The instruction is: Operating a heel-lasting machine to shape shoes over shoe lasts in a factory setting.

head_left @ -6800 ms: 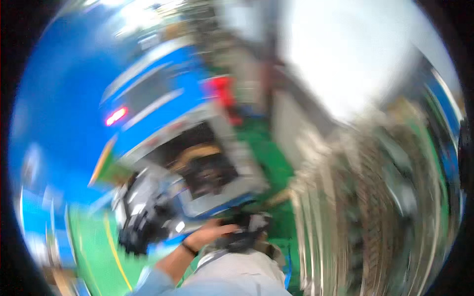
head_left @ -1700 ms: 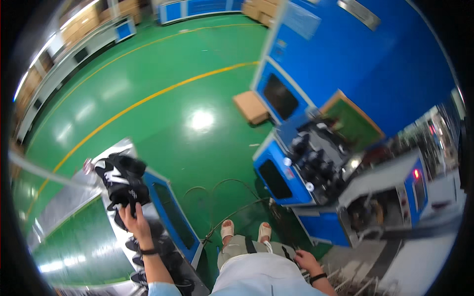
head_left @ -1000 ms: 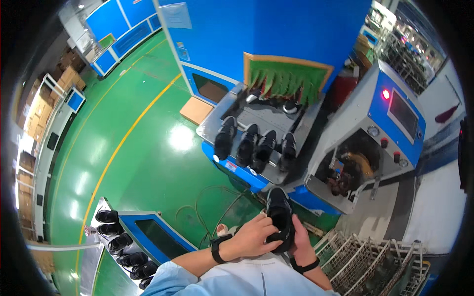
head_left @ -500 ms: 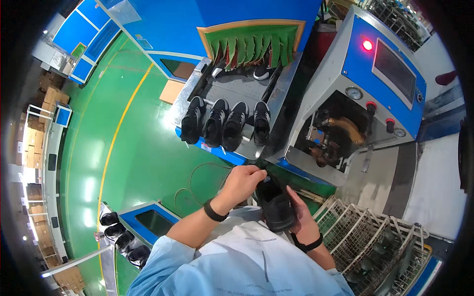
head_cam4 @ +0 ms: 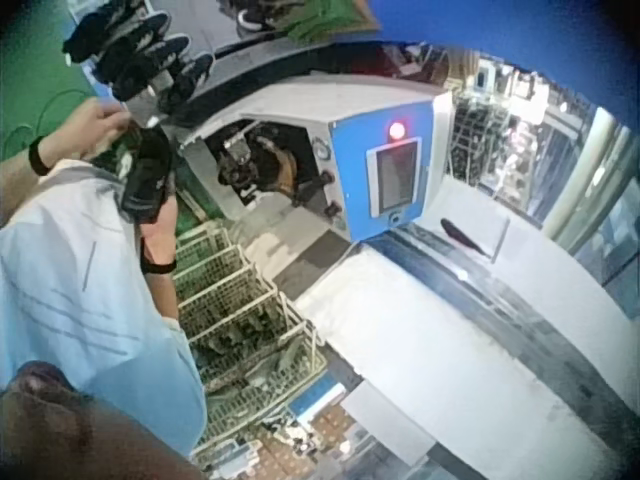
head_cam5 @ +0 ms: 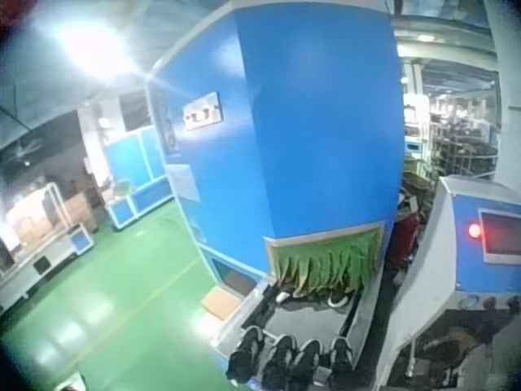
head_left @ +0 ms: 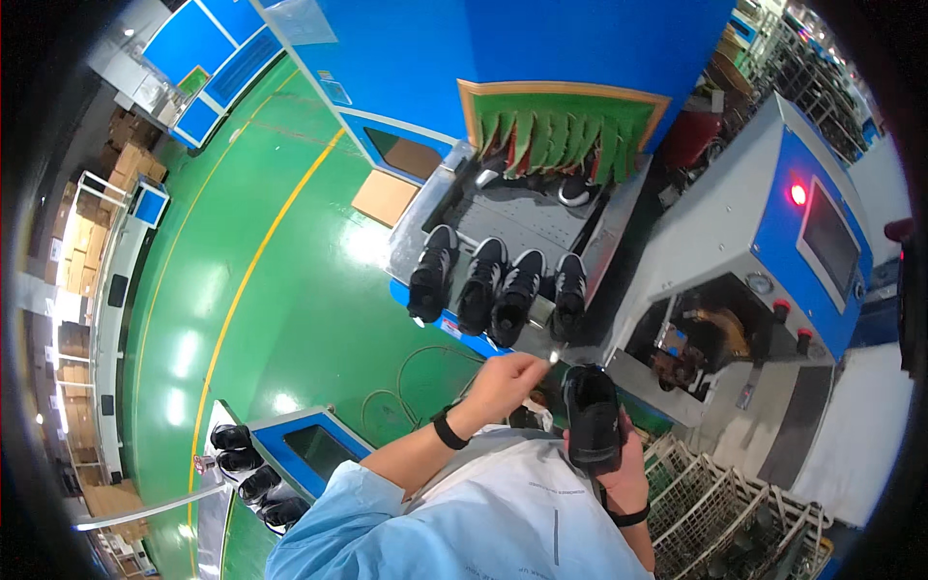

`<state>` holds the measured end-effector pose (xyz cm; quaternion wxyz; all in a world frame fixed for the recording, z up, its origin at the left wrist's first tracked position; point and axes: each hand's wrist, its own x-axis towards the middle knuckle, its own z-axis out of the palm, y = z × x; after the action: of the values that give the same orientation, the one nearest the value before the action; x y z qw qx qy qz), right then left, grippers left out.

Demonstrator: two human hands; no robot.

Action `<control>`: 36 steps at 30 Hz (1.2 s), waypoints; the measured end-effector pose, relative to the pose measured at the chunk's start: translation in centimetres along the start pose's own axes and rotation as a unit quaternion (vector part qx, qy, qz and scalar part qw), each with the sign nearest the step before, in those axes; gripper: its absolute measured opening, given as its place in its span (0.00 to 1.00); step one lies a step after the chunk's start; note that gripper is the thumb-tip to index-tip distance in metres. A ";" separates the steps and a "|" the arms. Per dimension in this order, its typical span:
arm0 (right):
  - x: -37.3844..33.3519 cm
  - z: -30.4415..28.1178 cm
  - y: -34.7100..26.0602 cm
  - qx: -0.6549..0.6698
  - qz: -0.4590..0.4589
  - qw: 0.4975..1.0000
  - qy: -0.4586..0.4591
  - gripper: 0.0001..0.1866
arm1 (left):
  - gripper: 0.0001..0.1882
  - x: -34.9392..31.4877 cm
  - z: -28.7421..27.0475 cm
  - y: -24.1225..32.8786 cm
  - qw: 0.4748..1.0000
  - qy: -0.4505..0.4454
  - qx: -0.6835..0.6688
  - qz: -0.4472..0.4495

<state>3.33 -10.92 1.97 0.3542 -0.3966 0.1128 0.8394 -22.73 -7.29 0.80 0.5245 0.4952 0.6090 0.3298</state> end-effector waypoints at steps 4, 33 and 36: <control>2.6 1.3 0.6 -0.079 -0.089 0.992 0.048 0.25 | 0.21 -0.5 -5.4 -3.7 0.987 0.017 -0.145 -0.070; 3.8 4.7 0.6 -0.705 -0.355 0.559 0.253 0.21 | 0.16 10.8 -18.3 -17.1 0.872 0.122 0.473 0.013; 1.1 7.0 -4.9 -0.684 -0.410 0.539 0.270 0.16 | 0.19 10.6 -19.1 -13.7 0.872 0.033 0.484 -0.060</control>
<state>2.08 -3.47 6.23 0.2334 -0.7291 -0.5808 0.2768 -44.22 1.02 -10.72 0.2176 0.6383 0.7380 -0.0228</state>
